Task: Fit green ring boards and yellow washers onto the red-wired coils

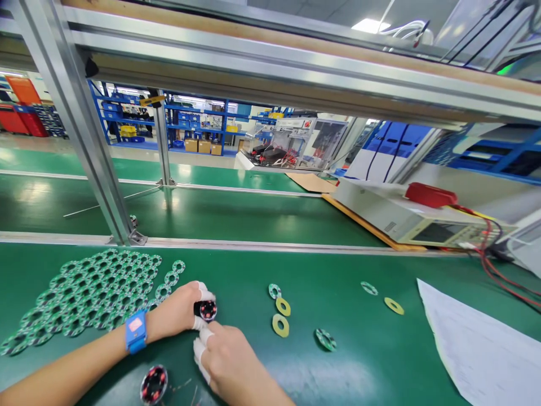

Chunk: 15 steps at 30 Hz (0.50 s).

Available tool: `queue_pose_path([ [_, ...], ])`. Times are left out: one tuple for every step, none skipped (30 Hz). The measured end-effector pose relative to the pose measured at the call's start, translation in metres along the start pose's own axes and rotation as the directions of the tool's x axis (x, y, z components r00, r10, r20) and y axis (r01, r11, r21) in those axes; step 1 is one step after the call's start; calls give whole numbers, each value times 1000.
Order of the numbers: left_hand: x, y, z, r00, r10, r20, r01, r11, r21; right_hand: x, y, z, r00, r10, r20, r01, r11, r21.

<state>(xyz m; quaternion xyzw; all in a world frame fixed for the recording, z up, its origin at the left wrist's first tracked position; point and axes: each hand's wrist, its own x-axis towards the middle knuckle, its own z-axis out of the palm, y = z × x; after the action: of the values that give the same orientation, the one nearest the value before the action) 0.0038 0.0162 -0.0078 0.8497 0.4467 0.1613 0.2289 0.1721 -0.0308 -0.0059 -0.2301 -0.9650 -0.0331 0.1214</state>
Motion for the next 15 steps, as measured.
queue_pose_path([
  [0, 0, 0, 1000, 1, -1, -1, 1000, -6, 0, 1, -3, 1000, 17, 14, -18, 998, 55],
  [-1, 0, 0, 1000, 5, 0, -5, 1000, -14, -1, 4, -6, 999, 39, 20, -41, 991, 125],
  [-1, 0, 0, 1000, 8, -1, -8, 1000, -24, -3, 10, -10, 997, 76, 3, -75, 977, 198],
  [-1, 0, 0, 1000, 7, -3, -7, 999, -36, -6, 18, -15, 989, 144, -33, -130, 957, 259],
  [0, -1, 0, 1000, 2, -7, -3, 999, -49, -11, 29, -18, 965, 251, -79, -216, 928, 305],
  [0, -1, 1, 1000, -7, -10, 7, 998, -61, -16, 43, -21, 910, 392, -132, -334, 884, 326],
  [1, -1, 2, 1000, -20, -13, 19, 997, -71, -22, 58, -24, 815, 554, -170, -487, 814, 317],
  [1, -1, 3, 999, -31, -13, 30, 996, -80, -28, 72, -26, 693, 701, -170, -647, 708, 282],
  [2, -2, 3, 999, -38, -12, 37, 995, -88, -34, 86, -27, 586, 799, -135, -769, 601, 217],
  [2, -2, 4, 999, -41, -8, 40, 995, -96, -40, 98, -27, 507, 857, -88, -847, 514, 132],
  [2, -2, 4, 999, -43, 0, 43, 994, -101, -45, 107, -27, 453, 890, -43, -888, 455, 58],
  [2, -2, 3, 999, -44, 15, 45, 993, -105, -49, 113, -27, 429, 903, -1, -903, 429, 3],
  [1, -2, 1, 998, -42, 38, 46, 993, -112, -51, 117, -26, 426, 904, 29, -904, 426, -24],
  [0, -2, -2, 997, -37, 64, 44, 991, -123, -52, 119, -25, 432, 901, 48, -901, 433, -26],
  [-1, -1, -6, 996, -25, 87, 37, 990, -137, -51, 118, -25, 441, 896, 54, -897, 442, -12],
])
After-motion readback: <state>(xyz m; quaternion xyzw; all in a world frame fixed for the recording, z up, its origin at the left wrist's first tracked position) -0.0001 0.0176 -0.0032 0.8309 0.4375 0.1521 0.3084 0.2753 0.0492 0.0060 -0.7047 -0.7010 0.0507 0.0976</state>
